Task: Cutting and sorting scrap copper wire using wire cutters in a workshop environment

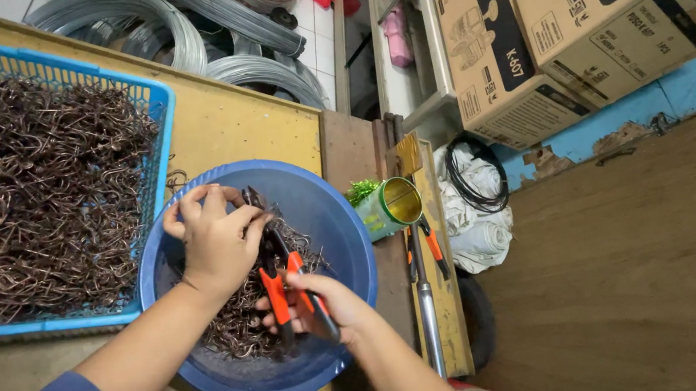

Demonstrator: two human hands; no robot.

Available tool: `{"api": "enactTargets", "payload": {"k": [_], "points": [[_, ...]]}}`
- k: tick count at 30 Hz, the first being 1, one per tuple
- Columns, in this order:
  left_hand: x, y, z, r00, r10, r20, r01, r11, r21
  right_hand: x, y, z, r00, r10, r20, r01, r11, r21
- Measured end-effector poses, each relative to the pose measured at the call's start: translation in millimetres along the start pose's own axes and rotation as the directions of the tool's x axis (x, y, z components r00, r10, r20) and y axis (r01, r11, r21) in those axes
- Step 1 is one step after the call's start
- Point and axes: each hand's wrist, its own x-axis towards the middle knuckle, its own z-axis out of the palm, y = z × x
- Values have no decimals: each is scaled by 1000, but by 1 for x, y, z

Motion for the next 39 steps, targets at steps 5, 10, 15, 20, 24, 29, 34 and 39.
{"api": "enactTargets", "payload": {"k": [5,10,15,20,24,29,34,39], "points": [[1,-1,1,1000,-12,1,12,999,45,-15,-31,7,994,91,63,-89,995,-35],[0,6,-4,1000,-22,17,21,1000,20,-17,-48,2,967,203,153,-182,973,-141],[-3,6,-1,998,56,-11,-56,998,33,3,-30,-22,998,28,-52,-48,888,-456],[-3,2,3,997,76,-23,-75,997,28,33,-1,-32,989,-95,-114,42,914,-404],[-7,3,4,994,98,-45,-98,995,11,63,25,-54,974,-184,-130,129,928,-350],[-7,1,8,991,119,-68,-117,993,26,75,35,-66,964,-237,-120,180,915,-361],[-7,4,8,992,111,-54,-112,994,-7,69,38,-65,960,-255,-114,199,911,-362],[-16,-10,26,994,104,-32,-103,995,10,65,40,-56,954,-266,-140,199,907,-371]]}}
